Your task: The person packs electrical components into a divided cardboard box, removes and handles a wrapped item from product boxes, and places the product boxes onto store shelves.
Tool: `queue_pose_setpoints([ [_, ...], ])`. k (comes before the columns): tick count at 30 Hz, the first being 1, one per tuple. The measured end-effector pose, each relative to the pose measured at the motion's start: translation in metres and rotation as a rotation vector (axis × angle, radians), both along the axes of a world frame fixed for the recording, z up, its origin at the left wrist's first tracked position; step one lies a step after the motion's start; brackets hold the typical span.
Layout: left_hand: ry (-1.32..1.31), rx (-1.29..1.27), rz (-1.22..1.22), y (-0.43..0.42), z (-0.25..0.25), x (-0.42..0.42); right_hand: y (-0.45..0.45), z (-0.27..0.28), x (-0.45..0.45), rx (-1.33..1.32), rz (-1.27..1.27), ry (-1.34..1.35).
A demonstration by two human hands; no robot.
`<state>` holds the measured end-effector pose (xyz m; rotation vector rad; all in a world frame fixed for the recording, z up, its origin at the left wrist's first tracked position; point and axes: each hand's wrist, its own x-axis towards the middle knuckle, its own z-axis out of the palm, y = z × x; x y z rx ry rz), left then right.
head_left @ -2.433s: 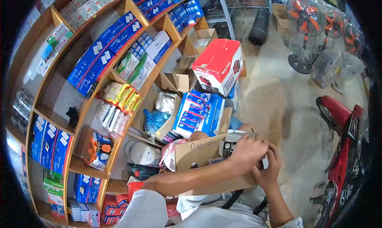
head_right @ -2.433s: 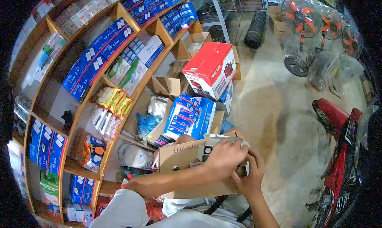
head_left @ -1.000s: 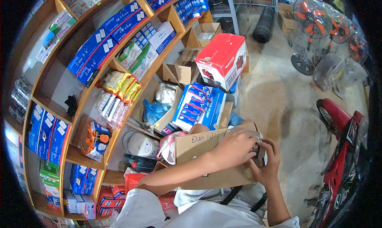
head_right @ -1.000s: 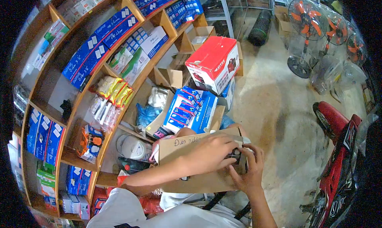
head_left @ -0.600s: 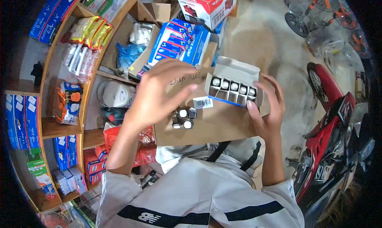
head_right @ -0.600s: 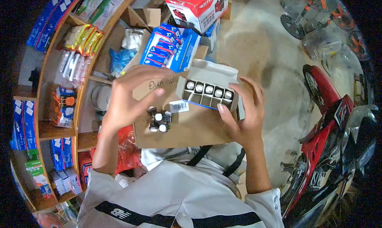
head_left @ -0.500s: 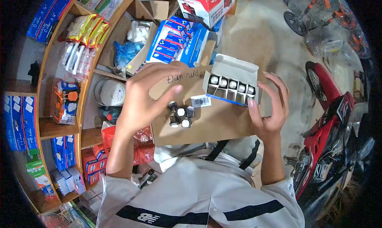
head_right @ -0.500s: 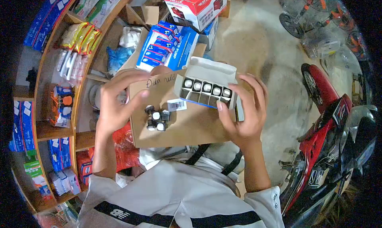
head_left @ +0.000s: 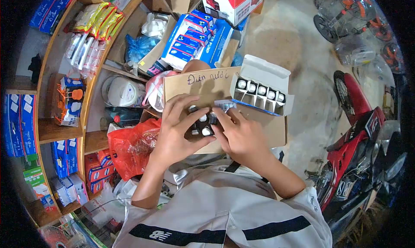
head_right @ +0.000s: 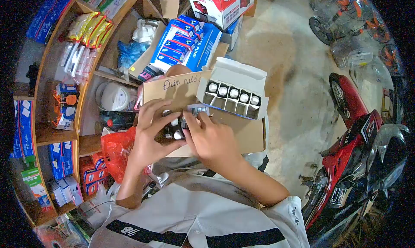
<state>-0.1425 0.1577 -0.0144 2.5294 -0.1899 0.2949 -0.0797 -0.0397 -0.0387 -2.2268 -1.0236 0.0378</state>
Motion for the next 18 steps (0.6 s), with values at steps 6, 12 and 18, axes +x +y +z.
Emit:
queue_pose_setpoints([
  [6,-0.026,-0.034,0.023,0.009,-0.013,-0.004,-0.004,-0.004,-0.005,0.160,-0.044,-0.013],
  [12,-0.031,-0.005,-0.029,0.004,0.005,0.005,-0.032,-0.001,-0.007,0.304,-0.127,0.006],
  [18,-0.190,-0.045,-0.076,-0.006,0.020,0.045,-0.063,0.014,-0.005,0.432,-0.283,0.160],
])
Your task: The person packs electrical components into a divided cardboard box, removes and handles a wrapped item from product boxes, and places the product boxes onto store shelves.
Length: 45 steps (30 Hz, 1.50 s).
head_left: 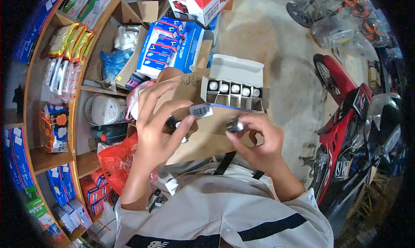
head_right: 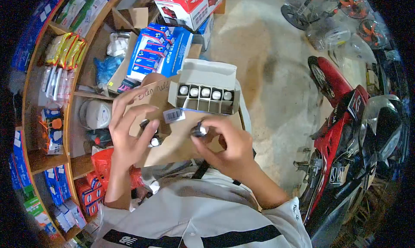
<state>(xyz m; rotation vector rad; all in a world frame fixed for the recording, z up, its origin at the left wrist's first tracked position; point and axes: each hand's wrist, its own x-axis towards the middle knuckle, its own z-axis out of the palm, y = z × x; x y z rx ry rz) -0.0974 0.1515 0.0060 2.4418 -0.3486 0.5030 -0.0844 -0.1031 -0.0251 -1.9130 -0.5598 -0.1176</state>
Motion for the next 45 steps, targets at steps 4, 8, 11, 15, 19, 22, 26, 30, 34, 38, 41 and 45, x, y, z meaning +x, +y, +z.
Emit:
queue_pose_setpoints([
  [4,-0.014,0.074,-0.130,-0.017,0.012,0.028,-0.009,-0.002,0.013,0.061,-0.122,0.037],
  [8,0.040,0.145,-0.151,-0.034,0.012,0.035,-0.011,0.015,0.026,-0.023,-0.168,0.079],
  [11,0.051,0.140,-0.185,-0.042,0.010,0.038,-0.009,0.017,0.037,-0.113,-0.171,-0.068],
  [15,0.067,0.174,-0.226,-0.047,0.008,0.041,-0.004,0.019,0.045,-0.216,-0.126,-0.084],
  [19,0.079,0.135,-0.235,-0.047,0.002,0.040,-0.003,0.015,0.048,-0.266,-0.081,-0.177],
  [22,0.094,0.152,-0.237,-0.044,0.000,0.039,-0.005,0.012,0.057,-0.334,-0.007,-0.378],
  [26,0.130,0.102,-0.257,-0.038,-0.007,0.038,-0.002,0.014,0.060,-0.351,0.030,-0.419],
  [30,0.148,0.127,-0.281,-0.033,-0.007,0.036,0.004,0.017,0.053,-0.355,0.006,-0.274],
  [34,0.111,0.154,-0.279,-0.030,-0.008,0.035,0.002,0.014,0.050,-0.322,0.004,-0.157],
  [38,0.084,0.188,-0.296,-0.027,-0.007,0.036,0.002,0.017,0.047,-0.325,0.002,-0.061],
  [41,0.071,0.187,-0.303,-0.028,-0.005,0.035,-0.001,0.018,0.047,-0.330,0.017,-0.074],
  [45,0.026,0.272,-0.332,-0.024,-0.004,0.035,-0.004,0.026,0.048,-0.398,0.078,-0.097],
])
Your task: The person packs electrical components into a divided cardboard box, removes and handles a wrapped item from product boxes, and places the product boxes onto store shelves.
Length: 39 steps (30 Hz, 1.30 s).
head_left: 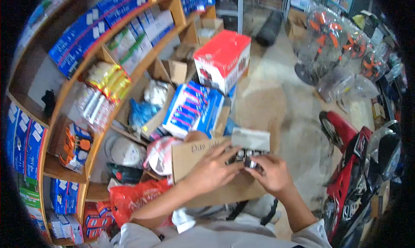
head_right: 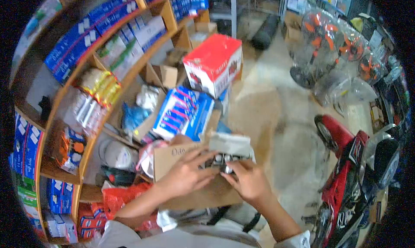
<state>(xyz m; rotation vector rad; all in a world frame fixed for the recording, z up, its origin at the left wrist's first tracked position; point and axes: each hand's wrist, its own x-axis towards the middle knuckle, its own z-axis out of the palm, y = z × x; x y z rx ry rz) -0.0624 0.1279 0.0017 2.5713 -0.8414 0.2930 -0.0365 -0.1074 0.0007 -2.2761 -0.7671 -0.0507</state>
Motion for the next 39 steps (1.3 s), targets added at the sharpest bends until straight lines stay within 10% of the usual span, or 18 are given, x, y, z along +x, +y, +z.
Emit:
queue_pose_setpoints([
  [39,0.016,-0.077,-0.129,0.004,-0.005,0.011,-0.004,0.009,0.023,-0.344,0.315,-0.340],
])
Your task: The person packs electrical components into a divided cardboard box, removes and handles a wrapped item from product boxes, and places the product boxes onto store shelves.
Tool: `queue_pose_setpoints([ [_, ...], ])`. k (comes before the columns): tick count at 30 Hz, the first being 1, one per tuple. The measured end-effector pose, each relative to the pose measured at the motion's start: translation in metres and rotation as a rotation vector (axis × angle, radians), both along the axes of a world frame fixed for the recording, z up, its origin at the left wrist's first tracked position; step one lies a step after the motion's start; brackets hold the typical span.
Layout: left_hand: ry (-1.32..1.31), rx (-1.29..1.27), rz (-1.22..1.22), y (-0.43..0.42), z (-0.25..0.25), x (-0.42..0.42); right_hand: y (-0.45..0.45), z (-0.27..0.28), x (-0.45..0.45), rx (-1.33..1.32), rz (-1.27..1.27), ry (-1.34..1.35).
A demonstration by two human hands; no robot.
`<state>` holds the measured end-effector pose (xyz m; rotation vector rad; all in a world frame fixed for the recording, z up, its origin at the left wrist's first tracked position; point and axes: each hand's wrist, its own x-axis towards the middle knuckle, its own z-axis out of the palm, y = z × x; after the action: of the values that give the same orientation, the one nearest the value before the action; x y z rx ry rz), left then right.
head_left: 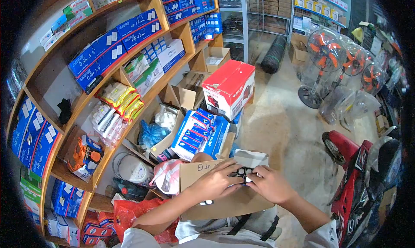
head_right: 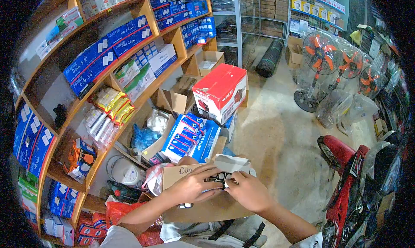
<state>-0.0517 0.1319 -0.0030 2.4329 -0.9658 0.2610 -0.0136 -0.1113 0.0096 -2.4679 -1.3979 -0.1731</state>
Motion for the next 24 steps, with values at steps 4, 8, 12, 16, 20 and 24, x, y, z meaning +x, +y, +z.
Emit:
queue_pose_setpoints([
  [4,0.026,-0.080,0.027,-0.004,-0.004,0.003,-0.003,0.000,0.003,0.045,0.024,0.035],
  [8,0.044,-0.175,0.049,-0.005,-0.010,0.005,-0.006,-0.001,0.004,0.050,0.024,0.069],
  [12,0.019,-0.211,0.062,-0.005,-0.016,0.005,-0.004,0.005,0.004,0.060,0.016,0.097],
  [16,0.099,-0.267,0.083,-0.006,-0.013,0.005,-0.002,0.018,0.014,-0.055,0.091,0.124],
  [20,0.111,-0.263,0.073,-0.006,-0.008,0.008,0.004,0.026,0.015,-0.072,0.093,0.090],
  [24,0.128,-0.275,0.080,-0.006,-0.007,0.008,0.002,0.027,0.016,-0.094,0.078,0.153],
])
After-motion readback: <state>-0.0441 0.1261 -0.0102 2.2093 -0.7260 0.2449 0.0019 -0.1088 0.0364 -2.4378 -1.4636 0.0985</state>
